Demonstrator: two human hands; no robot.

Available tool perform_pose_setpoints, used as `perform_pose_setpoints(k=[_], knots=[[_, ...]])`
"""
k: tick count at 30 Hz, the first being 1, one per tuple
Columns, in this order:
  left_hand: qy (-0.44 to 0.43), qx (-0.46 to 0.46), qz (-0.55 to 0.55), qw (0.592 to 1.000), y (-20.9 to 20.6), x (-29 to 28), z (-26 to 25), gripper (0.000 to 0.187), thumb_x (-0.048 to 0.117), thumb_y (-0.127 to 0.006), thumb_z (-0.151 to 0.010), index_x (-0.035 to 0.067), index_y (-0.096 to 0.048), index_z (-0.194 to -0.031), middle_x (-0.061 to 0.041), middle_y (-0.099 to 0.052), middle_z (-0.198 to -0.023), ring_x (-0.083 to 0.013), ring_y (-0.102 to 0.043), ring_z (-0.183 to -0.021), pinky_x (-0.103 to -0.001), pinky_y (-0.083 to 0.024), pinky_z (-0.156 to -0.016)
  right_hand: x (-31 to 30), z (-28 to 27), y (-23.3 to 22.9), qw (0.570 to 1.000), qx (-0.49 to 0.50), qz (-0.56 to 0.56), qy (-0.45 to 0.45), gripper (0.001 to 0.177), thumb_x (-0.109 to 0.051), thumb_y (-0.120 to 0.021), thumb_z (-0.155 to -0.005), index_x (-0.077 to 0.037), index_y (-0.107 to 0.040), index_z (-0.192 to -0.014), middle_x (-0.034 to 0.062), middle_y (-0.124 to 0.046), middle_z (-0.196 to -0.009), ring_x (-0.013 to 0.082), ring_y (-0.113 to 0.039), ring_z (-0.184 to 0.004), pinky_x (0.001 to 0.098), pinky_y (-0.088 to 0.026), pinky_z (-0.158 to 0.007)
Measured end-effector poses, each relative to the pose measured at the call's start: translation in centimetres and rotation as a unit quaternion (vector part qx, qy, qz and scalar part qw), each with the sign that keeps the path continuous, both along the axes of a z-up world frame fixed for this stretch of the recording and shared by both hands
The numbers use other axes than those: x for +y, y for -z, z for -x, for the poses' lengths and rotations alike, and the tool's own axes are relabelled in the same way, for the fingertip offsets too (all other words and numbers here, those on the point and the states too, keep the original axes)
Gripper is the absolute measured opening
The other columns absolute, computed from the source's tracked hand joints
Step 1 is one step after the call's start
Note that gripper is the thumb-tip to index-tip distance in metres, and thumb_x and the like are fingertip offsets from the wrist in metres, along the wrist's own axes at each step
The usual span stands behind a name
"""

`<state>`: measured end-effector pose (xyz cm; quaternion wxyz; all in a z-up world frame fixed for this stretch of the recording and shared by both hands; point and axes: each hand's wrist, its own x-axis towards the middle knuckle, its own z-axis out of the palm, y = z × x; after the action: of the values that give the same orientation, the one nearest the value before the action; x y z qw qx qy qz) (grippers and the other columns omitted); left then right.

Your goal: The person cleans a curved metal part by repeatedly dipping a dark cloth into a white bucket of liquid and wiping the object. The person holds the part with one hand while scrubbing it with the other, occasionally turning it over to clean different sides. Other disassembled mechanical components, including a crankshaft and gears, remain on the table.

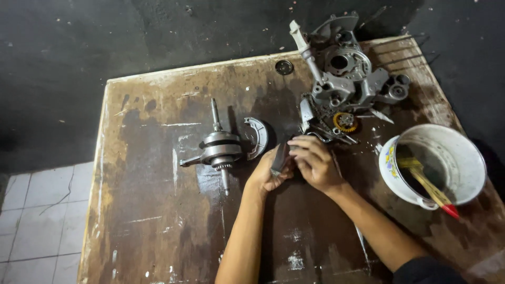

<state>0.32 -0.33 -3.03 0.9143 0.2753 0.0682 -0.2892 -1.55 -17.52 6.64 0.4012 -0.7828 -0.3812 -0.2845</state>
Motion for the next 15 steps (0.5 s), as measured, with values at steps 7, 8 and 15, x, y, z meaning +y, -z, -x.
perform_pose_setpoints(k=[7,8,15], knots=[[0.043,-0.003,0.013,0.999,2.1,0.6,-0.3,0.031,0.04,-0.051,-0.105,0.01,-0.059,-0.104,-0.004,-0.056,-0.07,-0.0159,-0.053,-0.056,-0.029,-0.045,-0.047,-10.6,2.4,-5.0,0.988,0.044,-0.063,0.136,0.012,0.004,-0.063,-0.095,-0.002,-0.069,-0.104,0.0131,-0.072,-0.117,0.0248,-0.07,-0.105,0.0384,-0.058,-0.091],[0.049,0.028,0.01,0.998,2.1,0.6,-0.6,0.029,0.035,-0.052,-0.103,0.009,-0.061,-0.108,-0.003,-0.055,-0.069,-0.0144,-0.051,-0.055,-0.027,-0.043,-0.046,-13.2,3.1,-5.8,0.978,0.042,-0.026,0.201,0.007,0.002,-0.067,-0.1,0.0,-0.072,-0.104,0.014,-0.073,-0.114,0.0225,-0.071,-0.096,0.0383,-0.056,-0.09],[0.042,-0.011,0.023,0.999,0.6,0.7,-0.5,0.023,0.024,-0.056,-0.101,0.004,-0.059,-0.113,0.0,-0.049,-0.069,-0.011,-0.044,-0.057,-0.023,-0.037,-0.046,-22.9,7.0,-9.9,0.893,0.048,0.189,0.405,0.011,-0.004,-0.075,-0.097,0.005,-0.077,-0.102,0.023,-0.072,-0.105,0.0389,-0.07,-0.089,0.044,-0.055,-0.079]])
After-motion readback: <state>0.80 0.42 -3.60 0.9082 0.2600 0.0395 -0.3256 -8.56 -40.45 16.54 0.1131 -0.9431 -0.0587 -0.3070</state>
